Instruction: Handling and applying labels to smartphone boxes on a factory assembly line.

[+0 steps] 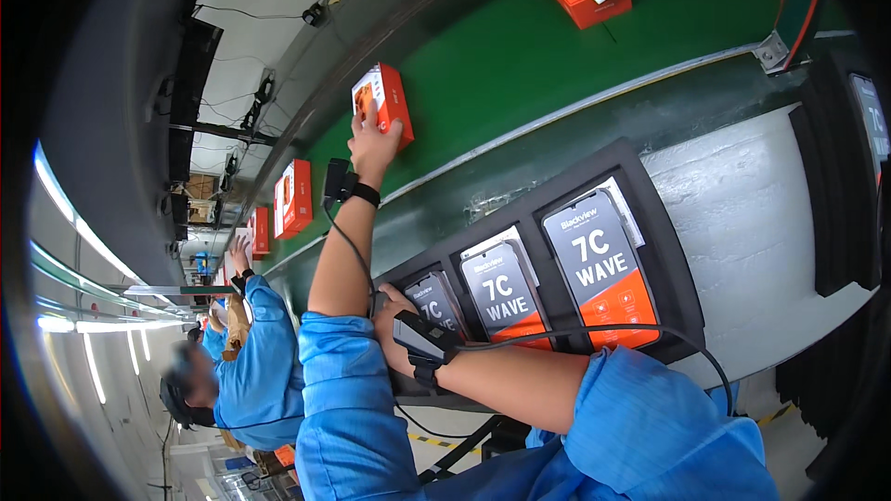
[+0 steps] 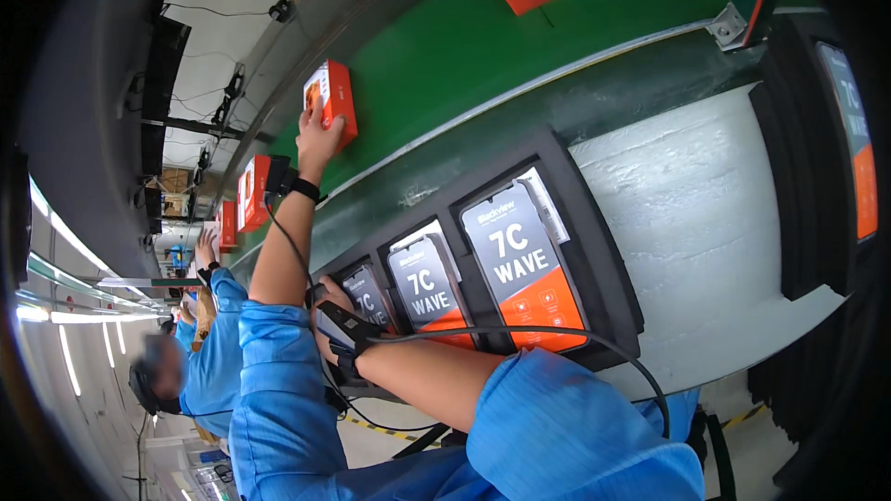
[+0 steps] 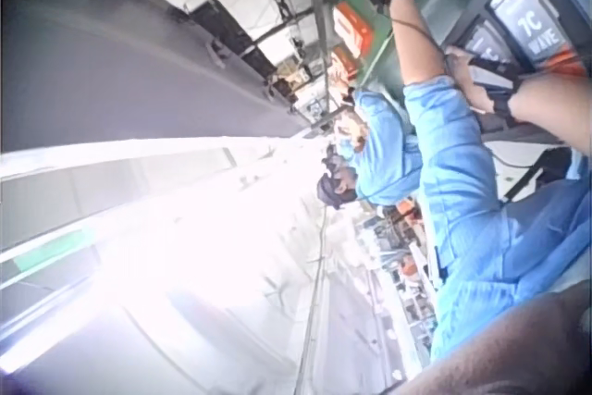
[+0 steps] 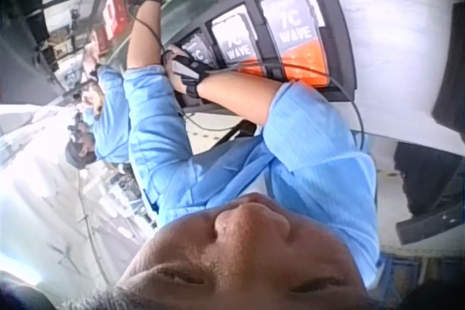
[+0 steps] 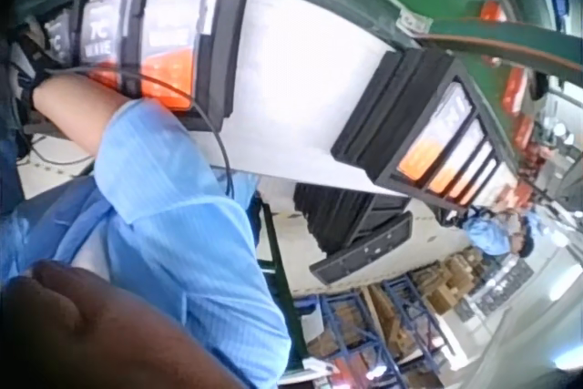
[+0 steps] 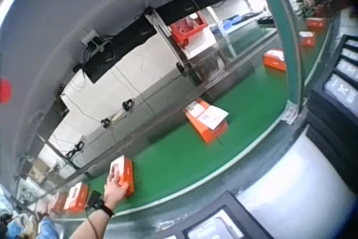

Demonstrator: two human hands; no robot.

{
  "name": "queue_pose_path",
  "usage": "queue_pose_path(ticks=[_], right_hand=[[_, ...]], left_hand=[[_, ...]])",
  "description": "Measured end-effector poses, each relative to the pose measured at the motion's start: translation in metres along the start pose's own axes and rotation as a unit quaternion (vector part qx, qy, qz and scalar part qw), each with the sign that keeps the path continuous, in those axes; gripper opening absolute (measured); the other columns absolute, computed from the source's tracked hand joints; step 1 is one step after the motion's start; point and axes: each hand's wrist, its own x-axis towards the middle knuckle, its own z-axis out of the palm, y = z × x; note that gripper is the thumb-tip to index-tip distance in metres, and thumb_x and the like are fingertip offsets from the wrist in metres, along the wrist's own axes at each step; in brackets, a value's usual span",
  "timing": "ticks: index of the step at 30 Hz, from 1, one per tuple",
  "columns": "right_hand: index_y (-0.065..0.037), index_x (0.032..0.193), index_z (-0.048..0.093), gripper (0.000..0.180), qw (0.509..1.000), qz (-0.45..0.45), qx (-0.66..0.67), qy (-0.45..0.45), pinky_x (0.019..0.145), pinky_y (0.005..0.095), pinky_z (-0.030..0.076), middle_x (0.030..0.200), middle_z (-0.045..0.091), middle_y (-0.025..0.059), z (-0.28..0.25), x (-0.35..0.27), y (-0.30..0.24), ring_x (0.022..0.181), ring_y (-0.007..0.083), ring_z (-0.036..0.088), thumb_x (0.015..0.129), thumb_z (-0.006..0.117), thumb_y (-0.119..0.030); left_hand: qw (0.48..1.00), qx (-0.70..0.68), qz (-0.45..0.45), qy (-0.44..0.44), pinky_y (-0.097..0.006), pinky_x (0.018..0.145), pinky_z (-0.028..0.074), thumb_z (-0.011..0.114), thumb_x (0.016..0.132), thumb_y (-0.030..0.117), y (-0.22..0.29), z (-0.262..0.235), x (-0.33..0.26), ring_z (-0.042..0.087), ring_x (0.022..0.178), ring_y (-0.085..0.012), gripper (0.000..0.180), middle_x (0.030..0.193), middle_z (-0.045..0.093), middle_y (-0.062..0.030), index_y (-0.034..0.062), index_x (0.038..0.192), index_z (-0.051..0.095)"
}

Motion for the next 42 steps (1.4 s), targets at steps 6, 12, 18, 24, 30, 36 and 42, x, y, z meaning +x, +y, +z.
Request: queue_pose_path(ticks=[6, 12, 18, 24, 30, 36, 42], right_hand=[[-0.006, 0.068, 0.069, 0.015, 0.998, -0.046, -0.011, 0.031, 0.111, 0.0489, 0.029, 0.071, 0.066, 0.0168, -0.025, -0.01, 0.008, 0.079, 0.0331, 0.065, 0.073, 0.056, -0.01], [-0.007, 0.067, 0.071, 0.012, 0.985, -0.04, -0.143, -0.093, 0.107, 0.0466, 0.033, 0.068, 0.066, 0.0145, -0.008, -0.008, -0.023, 0.077, 0.0301, 0.066, 0.072, 0.061, -0.012], [-0.006, 0.066, 0.068, 0.006, 0.976, -0.023, -0.215, 0.005, 0.059, 0.0414, 0.049, 0.069, 0.066, 0.0162, -0.113, 0.004, -0.022, 0.068, 0.0298, 0.068, 0.063, 0.066, -0.011], [-0.004, 0.087, 0.069, 0.017, 0.961, 0.065, -0.268, -0.014, 0.072, 0.0442, 0.05, 0.083, 0.066, 0.0182, -0.258, 0.062, 0.016, 0.081, 0.0356, 0.065, 0.086, 0.06, -0.018], [-0.005, 0.093, 0.065, 0.015, 0.961, 0.26, 0.071, 0.056, 0.055, 0.0214, 0.046, 0.071, 0.054, -0.0049, -0.317, 0.113, 0.095, 0.062, 0.0041, 0.05, 0.091, 0.064, -0.02], [-0.004, 0.094, 0.062, 0.016, 0.945, 0.271, 0.167, 0.078, 0.061, 0.024, 0.054, 0.076, 0.056, -0.0023, -0.273, 0.157, 0.158, 0.063, 0.0067, 0.053, 0.089, 0.068, -0.018], [0.002, 0.1, 0.06, 0.034, 0.951, 0.304, 0.026, 0.059, 0.055, 0.0292, 0.057, 0.089, 0.066, 0.0106, -0.249, 0.174, 0.159, 0.066, 0.0173, 0.067, 0.09, 0.066, -0.03]], left_hand=[[0.698, -0.678, -0.143, -0.182, -0.058, 0.098, 0.04, 0.051, 0.092, 0.035, -0.003, -0.037, -0.007, 0.053, 0.118, -0.0301, 0.043, 0.129, 0.056, -0.0082, 0.0098, 0.127, 0.053], [0.921, -0.361, -0.145, -0.006, -0.032, 0.077, 0.047, 0.053, 0.093, 0.023, -0.122, -0.056, -0.033, 0.061, 0.091, -0.0177, 0.048, 0.113, 0.065, -0.007, 0.0052, 0.137, 0.049], [0.873, -0.468, -0.109, -0.089, -0.033, 0.082, 0.049, 0.06, 0.091, 0.027, -0.066, -0.043, -0.076, 0.059, 0.1, -0.0185, 0.053, 0.123, 0.061, -0.0097, 0.0134, 0.141, 0.048], [0.904, -0.424, 0.027, 0.051, -0.037, 0.091, 0.048, 0.061, 0.091, 0.037, -0.079, 0.003, -0.067, 0.061, 0.113, -0.0291, 0.055, 0.125, 0.06, -0.0207, 0.0161, 0.14, 0.048], [0.943, -0.327, 0.062, 0.022, -0.042, 0.094, 0.048, 0.053, 0.093, 0.038, -0.021, -0.013, -0.059, 0.059, 0.111, -0.0359, 0.048, 0.12, 0.063, -0.0182, 0.0193, 0.137, 0.051], [0.927, -0.374, 0.002, 0.042, -0.041, 0.093, 0.047, 0.049, 0.096, 0.027, -0.02, -0.015, -0.065, 0.062, 0.107, -0.0345, 0.055, 0.119, 0.063, -0.021, 0.0082, 0.145, 0.033], [0.922, -0.38, 0.016, 0.069, -0.045, 0.083, 0.05, 0.05, 0.093, 0.028, -0.026, 0.0, -0.056, 0.064, 0.095, -0.0363, 0.053, 0.102, 0.068, -0.0161, 0.0052, 0.139, 0.04]])
